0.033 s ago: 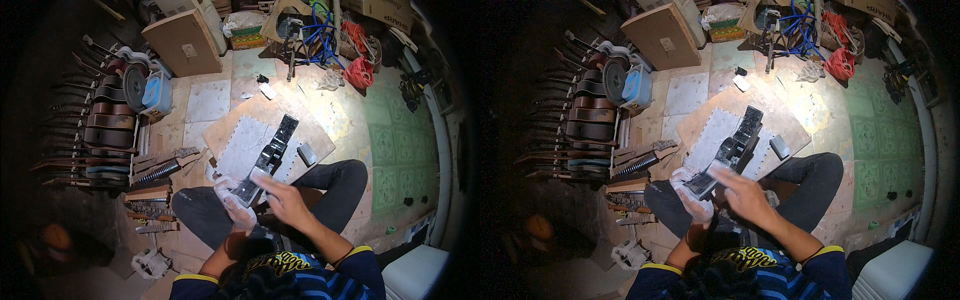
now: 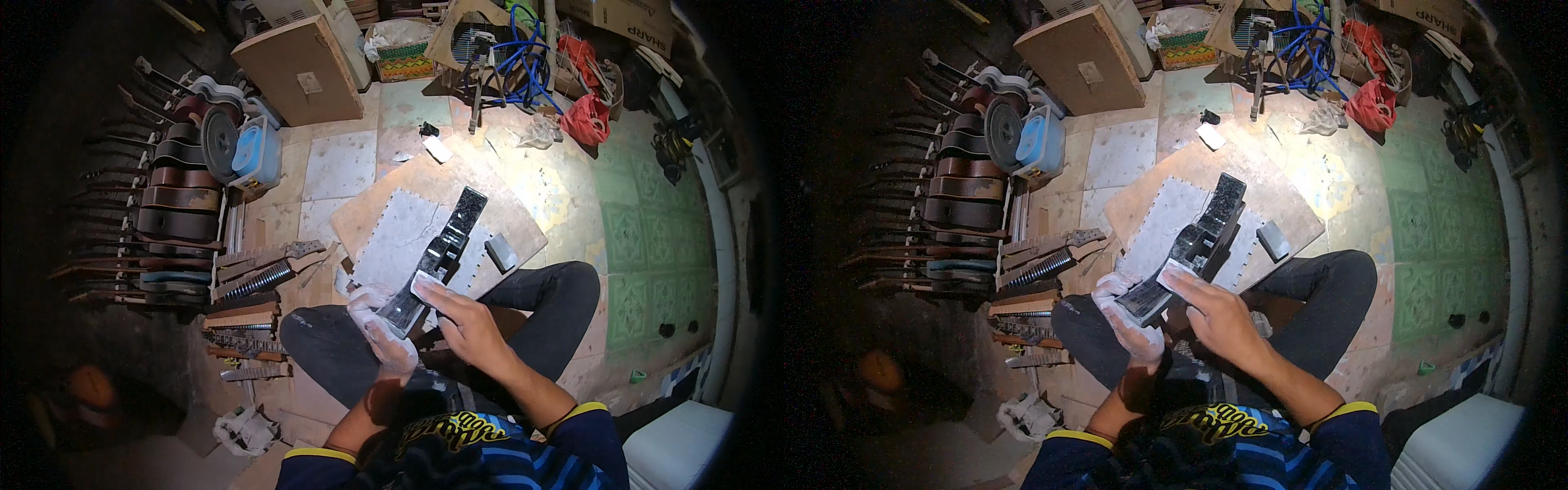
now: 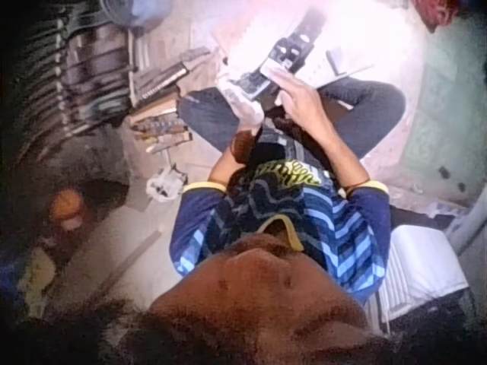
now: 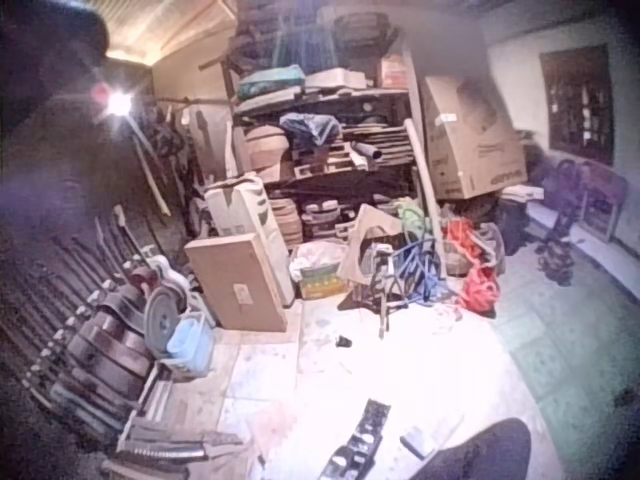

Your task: The person sands the surface of a guitar body using a piece of sandpaper, focusing on the edges and inner contours of the instrument.

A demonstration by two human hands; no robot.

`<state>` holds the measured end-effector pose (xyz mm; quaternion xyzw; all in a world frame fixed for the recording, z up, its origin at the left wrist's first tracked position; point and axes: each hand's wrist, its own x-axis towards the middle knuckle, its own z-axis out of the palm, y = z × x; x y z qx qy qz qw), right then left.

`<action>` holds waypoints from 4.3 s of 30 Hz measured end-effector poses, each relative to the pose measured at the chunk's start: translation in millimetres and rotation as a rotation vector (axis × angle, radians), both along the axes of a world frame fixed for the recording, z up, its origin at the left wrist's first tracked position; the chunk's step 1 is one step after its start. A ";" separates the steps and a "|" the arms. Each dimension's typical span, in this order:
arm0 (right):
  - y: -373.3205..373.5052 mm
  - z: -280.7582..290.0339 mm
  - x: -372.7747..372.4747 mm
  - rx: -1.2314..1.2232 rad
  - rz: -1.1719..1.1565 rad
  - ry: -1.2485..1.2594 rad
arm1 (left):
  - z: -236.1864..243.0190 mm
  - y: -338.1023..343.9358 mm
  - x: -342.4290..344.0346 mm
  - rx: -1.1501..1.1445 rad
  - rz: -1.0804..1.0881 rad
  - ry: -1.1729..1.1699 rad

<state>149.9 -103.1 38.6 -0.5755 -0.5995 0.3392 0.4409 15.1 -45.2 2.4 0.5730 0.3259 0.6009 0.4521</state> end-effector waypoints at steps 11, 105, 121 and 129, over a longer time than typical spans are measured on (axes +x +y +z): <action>-12.2 30.4 -9.5 -0.028 0.244 0.439 | -9.2 -1.7 -3.0 0.081 -0.146 0.021; -30.0 108.6 10.9 0.060 0.285 -0.717 | -30.5 5.1 15.5 -0.078 -0.437 -0.315; -24.0 107.0 4.2 -0.067 0.259 -0.461 | -22.1 9.7 11.4 -0.017 -0.422 -0.311; -22.0 85.4 31.4 -0.076 0.304 0.014 | -17.6 3.9 23.8 -0.089 -0.415 -0.306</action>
